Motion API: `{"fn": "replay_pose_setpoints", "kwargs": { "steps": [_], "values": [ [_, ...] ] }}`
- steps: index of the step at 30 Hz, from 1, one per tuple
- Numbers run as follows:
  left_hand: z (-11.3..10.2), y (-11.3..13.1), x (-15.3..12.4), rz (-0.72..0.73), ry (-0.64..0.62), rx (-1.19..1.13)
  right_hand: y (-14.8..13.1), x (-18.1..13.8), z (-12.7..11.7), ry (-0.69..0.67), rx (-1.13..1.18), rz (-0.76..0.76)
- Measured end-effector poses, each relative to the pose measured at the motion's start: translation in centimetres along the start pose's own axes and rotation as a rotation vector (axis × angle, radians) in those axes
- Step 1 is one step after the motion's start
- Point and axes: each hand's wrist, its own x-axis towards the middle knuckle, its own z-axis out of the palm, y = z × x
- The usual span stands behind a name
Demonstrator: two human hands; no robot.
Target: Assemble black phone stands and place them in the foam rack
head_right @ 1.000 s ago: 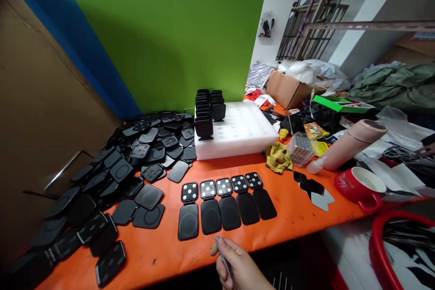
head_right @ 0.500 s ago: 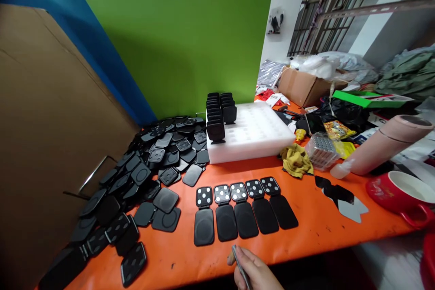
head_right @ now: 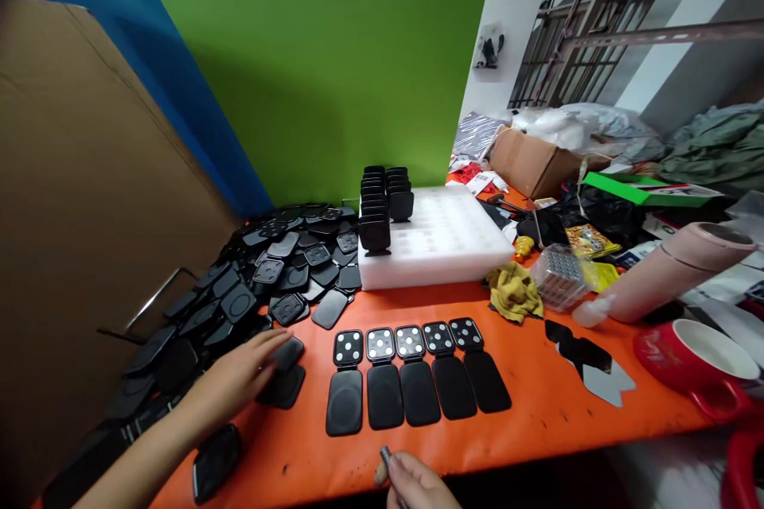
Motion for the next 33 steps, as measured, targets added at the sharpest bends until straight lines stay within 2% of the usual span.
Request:
{"fn": "replay_pose_setpoints", "kwargs": {
  "steps": [3, 5, 8, 14, 16, 18, 22, 25, 29, 33],
  "values": [
    [0.2, -2.9, 1.9, -0.018, -0.145, 0.208, 0.6, 0.1, 0.1, -0.043, 0.017, 0.007],
    [0.4, -3.2, 2.8, 0.038, -0.213, 0.278, 1.0, 0.1, 0.0, -0.050, 0.042, 0.021],
    [0.6, -2.6, 3.6, 0.112, -0.214, 0.312, 1.4, -0.2, -0.3, -0.039, 0.113, 0.044],
    [-1.3, -1.3, 3.7, 0.130, -0.116, 0.368, 0.8, -0.8, -0.6, -0.013, 0.256, 0.051],
    [-1.7, -1.3, 2.9, 0.128, -0.012, 0.368, 0.4, -1.0, -0.6, -0.031, 0.275, 0.055],
    [-1.4, -1.3, 1.5, 0.142, 0.144, 0.330, -0.2, -1.2, -0.5, -0.037, 0.282, 0.075],
    [1.8, 0.4, -1.9, 0.310, 0.431, 0.138, -2.1, -0.9, 0.1, 0.044, 0.295, 0.072],
    [5.5, 3.3, -3.9, 0.465, 0.546, -0.028, -3.8, -0.2, 1.0, 0.059, 0.350, -0.019],
    [9.2, 6.5, -5.4, 0.484, 0.628, -0.223, -5.3, 0.8, 2.2, 0.011, 0.291, -0.100],
    [10.6, 7.5, -6.4, 0.462, 0.585, -0.412, -4.9, 1.5, 2.5, 0.041, 0.248, -0.128]
  ]
}}
